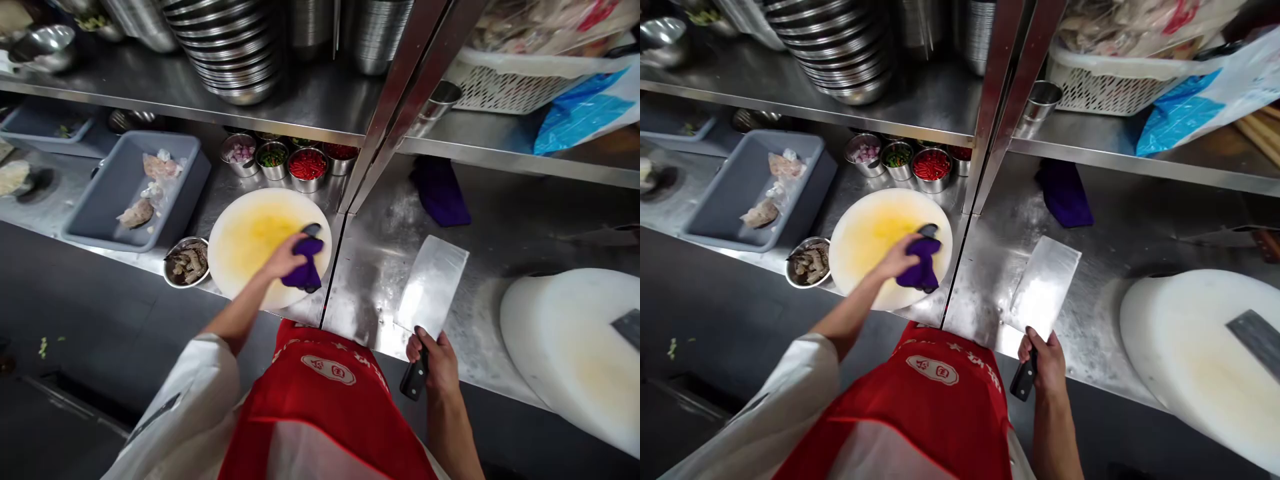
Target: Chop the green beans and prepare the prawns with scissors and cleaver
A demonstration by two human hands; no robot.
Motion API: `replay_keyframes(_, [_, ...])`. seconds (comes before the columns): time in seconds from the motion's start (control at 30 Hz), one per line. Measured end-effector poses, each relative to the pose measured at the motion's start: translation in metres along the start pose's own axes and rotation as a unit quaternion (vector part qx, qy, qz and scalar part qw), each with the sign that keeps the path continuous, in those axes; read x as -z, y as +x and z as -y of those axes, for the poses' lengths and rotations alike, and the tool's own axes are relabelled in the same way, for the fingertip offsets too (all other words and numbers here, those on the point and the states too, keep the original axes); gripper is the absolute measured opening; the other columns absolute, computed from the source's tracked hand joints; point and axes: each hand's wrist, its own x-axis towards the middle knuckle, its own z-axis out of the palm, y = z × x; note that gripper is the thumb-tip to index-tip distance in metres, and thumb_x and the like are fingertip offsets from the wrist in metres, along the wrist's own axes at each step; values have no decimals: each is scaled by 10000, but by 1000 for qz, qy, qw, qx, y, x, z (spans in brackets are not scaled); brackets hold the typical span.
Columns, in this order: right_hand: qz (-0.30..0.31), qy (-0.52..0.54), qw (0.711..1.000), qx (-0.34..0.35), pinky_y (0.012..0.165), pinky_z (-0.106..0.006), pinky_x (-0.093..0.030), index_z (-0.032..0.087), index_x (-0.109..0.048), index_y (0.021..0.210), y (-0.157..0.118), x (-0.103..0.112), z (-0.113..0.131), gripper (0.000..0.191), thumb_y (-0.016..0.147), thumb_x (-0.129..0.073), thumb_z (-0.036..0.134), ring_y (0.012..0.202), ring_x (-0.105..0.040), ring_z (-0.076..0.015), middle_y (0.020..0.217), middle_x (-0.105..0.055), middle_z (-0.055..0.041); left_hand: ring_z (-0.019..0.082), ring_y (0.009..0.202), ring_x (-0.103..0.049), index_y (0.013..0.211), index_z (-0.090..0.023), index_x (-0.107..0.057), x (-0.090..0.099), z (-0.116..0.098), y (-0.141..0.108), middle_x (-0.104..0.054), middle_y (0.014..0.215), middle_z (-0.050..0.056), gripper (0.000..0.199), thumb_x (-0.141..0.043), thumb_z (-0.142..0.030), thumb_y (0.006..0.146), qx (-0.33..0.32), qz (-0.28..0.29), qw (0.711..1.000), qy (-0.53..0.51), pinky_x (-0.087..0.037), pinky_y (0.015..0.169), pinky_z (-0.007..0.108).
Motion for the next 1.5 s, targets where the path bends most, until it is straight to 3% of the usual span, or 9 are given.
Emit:
replay_keyframes(0.13, [-30, 11, 999, 0, 359, -198, -379, 220, -467, 782, -8, 17, -6, 488, 639, -912, 360, 386, -445, -75, 527, -506, 89, 260, 1148, -622, 1453, -198, -468, 132, 60, 20, -621, 1321, 66, 725, -643, -255, 751, 132, -207, 961, 124, -515, 1023, 394])
replay_keyframes(0.23, [-39, 15, 999, -19, 356, -203, -377, 223, -452, 770, -11, 23, -13, 492, 650, -904, 376, 388, -436, -75, 526, -498, 88, 334, 1224, -580, 1486, -126, -402, 177, 92, 53, -519, 1412, 182, 854, -733, -332, 726, 267, -239, 913, 195, -492, 1036, 450])
replay_keyframes(0.43, [-37, 5, 999, -39, 352, -203, -376, 241, -384, 755, -4, 8, -16, 547, 650, -904, 375, 392, -427, -71, 535, -494, 93, 358, 1067, -667, 1406, -152, -468, 69, 58, 75, -453, 1383, 224, 651, -660, -265, 795, 249, -186, 909, 279, -524, 924, 476])
replay_keyframes(0.63, [3, 8, 999, -41, 337, -177, -334, 240, -383, 770, 18, -33, -8, 585, 597, -926, 372, 373, -409, -57, 517, -491, 104, 276, 1035, -671, 1377, -254, -545, -65, 16, -32, -483, 1349, 123, 636, -664, -224, 752, 60, 47, 971, 227, -527, 950, 398])
replay_keyframes(0.8, [37, 2, 999, -35, 341, -185, -354, 236, -433, 782, 27, -54, -5, 533, 615, -921, 370, 369, -430, -65, 511, -506, 98, 267, 1162, -613, 1304, -252, -600, 22, 58, -103, -622, 1271, 58, 638, -677, -213, 672, 35, 101, 991, 77, -497, 1041, 378])
replay_keyframes(0.97, [35, -17, 998, -40, 333, -204, -358, 236, -438, 769, 24, -50, -11, 526, 626, -917, 401, 366, -438, -79, 512, -509, 89, 316, 1175, -614, 1431, -223, -461, 130, 102, -83, -603, 1298, 100, 715, -655, -288, 746, 225, -216, 937, 156, -521, 1009, 448])
replay_keyframes(1.1, [6, -19, 999, -49, 330, -207, -367, 225, -468, 781, 16, -38, -18, 513, 629, -912, 430, 369, -430, -76, 519, -514, 85, 353, 1117, -643, 1415, -201, -463, 37, 82, -66, -500, 1329, 176, 673, -660, -338, 786, 293, -189, 911, 220, -535, 951, 486])
replay_keyframes(1.27, [-15, -2, 999, -30, 342, -208, -386, 219, -494, 796, 7, -27, -24, 461, 667, -883, 430, 375, -440, -76, 523, -507, 89, 284, 1075, -651, 1317, -245, -559, -95, 31, -69, -529, 1284, 112, 576, -641, -235, 747, 119, -17, 984, 134, -527, 965, 421])
replay_keyframes(1.5, [-40, -9, 999, -15, 360, -210, -396, 219, -501, 840, 7, -8, -20, 450, 676, -869, 418, 393, -463, -84, 536, -534, 88, 246, 1070, -640, 1442, -202, -437, -59, -4, 9, -615, 1276, 73, 737, -613, -212, 726, 25, 45, 997, -59, -537, 956, 381])
